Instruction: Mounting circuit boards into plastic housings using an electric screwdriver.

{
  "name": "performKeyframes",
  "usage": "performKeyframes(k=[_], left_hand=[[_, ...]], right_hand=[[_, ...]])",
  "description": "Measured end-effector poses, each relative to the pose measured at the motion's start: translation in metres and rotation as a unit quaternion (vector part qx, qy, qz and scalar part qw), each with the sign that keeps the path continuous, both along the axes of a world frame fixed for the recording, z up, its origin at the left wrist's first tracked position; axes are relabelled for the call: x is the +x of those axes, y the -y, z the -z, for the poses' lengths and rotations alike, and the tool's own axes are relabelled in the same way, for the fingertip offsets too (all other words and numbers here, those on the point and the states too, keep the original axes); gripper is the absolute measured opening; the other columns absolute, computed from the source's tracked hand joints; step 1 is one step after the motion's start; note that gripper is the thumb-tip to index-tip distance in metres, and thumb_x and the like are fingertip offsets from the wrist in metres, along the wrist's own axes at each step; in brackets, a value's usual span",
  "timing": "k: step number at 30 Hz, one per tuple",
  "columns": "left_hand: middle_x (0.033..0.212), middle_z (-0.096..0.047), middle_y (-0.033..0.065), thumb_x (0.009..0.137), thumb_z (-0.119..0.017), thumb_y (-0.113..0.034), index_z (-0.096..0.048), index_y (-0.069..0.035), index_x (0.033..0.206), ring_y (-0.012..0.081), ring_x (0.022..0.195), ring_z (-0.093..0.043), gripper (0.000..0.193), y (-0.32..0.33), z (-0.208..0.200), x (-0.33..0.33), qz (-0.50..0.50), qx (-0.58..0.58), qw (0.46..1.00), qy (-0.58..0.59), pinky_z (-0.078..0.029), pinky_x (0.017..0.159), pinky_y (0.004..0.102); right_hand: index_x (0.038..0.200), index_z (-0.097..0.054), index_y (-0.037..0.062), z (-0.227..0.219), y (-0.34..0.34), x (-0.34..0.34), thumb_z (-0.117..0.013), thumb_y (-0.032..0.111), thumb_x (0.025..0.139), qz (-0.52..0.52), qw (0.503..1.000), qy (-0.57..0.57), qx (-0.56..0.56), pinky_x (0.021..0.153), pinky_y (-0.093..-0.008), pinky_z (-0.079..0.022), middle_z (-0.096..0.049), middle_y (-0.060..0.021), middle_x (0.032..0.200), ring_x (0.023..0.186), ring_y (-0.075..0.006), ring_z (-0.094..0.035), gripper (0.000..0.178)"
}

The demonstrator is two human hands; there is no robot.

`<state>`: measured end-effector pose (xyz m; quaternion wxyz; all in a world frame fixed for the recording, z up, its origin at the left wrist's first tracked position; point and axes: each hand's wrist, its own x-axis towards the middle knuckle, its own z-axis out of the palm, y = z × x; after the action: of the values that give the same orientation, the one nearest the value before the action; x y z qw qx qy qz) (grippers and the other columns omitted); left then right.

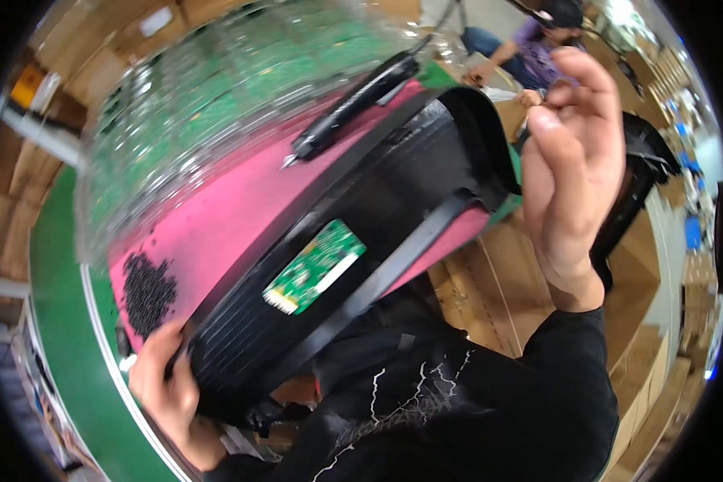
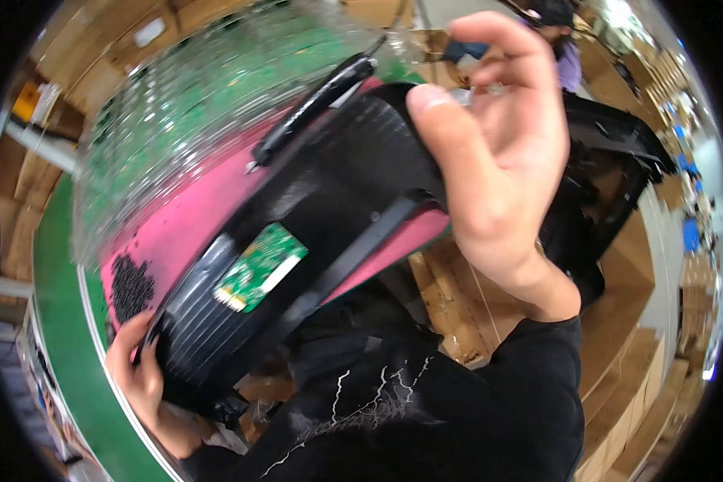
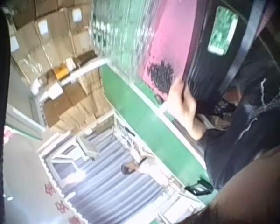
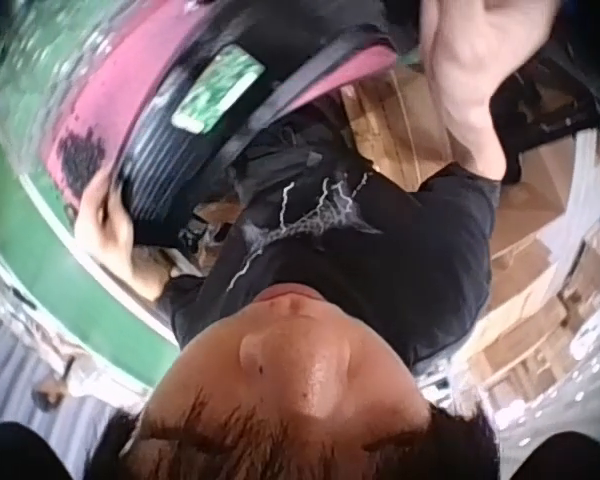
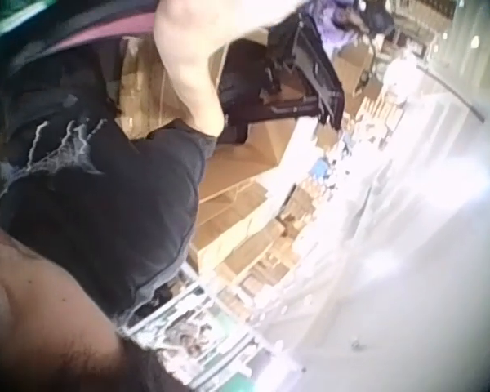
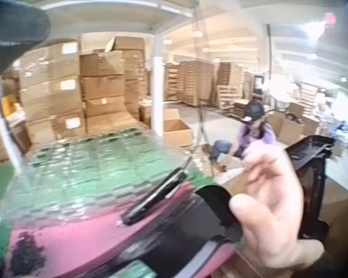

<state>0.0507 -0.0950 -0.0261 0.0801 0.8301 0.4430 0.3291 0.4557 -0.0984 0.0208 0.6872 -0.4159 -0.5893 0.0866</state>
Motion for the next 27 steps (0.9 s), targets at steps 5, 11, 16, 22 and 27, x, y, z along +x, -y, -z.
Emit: performKeyframes(k=[5,11,16,22,27], left_hand=[[0.127,-0.060,0.0239,0.089,-0.060,0.007,-0.055,0.013,0.121,0.0326,0.111,-0.062,0.033,0.031,0.053,-0.099,-0.265,0.187,0.940,0.102,-0.052,0.099,0.0467],[0.086,-0.066,0.0152,0.079,-0.072,-0.005,-0.068,0.007,0.088,0.0259,0.082,-0.064,0.015,0.006,0.008,-0.023,-0.276,0.266,0.728,0.569,-0.050,0.077,0.0404],[0.079,-0.067,0.0161,0.069,-0.065,0.001,-0.069,-0.001,0.071,0.0256,0.070,-0.063,0.005,0.022,0.007,-0.075,-0.161,0.147,0.710,0.670,-0.050,0.068,0.0415],[0.093,-0.064,0.0070,0.083,-0.068,-0.010,-0.065,-0.008,0.089,0.0188,0.095,-0.058,0.007,0.034,0.022,-0.131,-0.123,0.117,0.666,0.727,-0.046,0.083,0.0392],[0.115,-0.059,0.0086,0.084,-0.068,-0.009,-0.062,-0.004,0.107,0.0206,0.111,-0.053,0.024,0.020,0.040,-0.206,-0.256,0.140,0.493,0.820,-0.053,0.088,0.0392]], right_hand=[[0.123,-0.050,-0.0003,0.000,0.033,0.084,-0.068,-0.001,0.083,0.212,0.969,0.000,0.130,0.087,-0.0245,-0.036,-0.049,-0.0050,0.116,0.096,-0.0106,-0.042,0.044],[0.124,-0.053,0.0046,0.051,0.085,0.246,-0.052,-0.008,0.068,0.592,0.700,0.393,-0.077,0.107,-0.0435,-0.034,-0.051,-0.0170,0.126,0.126,-0.0343,-0.043,0.058],[0.129,-0.054,0.0115,0.093,0.119,0.328,-0.054,-0.009,0.072,0.612,0.654,0.391,-0.212,0.103,-0.0465,-0.041,-0.050,-0.0124,0.135,0.123,-0.0364,-0.048,0.060],[0.126,-0.055,0.0102,0.120,0.112,0.355,-0.054,-0.004,0.081,0.583,0.656,0.370,-0.305,0.095,-0.0450,-0.049,-0.047,-0.0125,0.138,0.116,-0.0391,-0.055,0.048],[0.113,-0.056,0.0016,0.121,0.125,0.390,-0.050,-0.005,0.087,0.494,0.739,0.388,-0.243,0.093,-0.0424,-0.049,-0.055,-0.0203,0.121,0.108,-0.0417,-0.059,0.027]])
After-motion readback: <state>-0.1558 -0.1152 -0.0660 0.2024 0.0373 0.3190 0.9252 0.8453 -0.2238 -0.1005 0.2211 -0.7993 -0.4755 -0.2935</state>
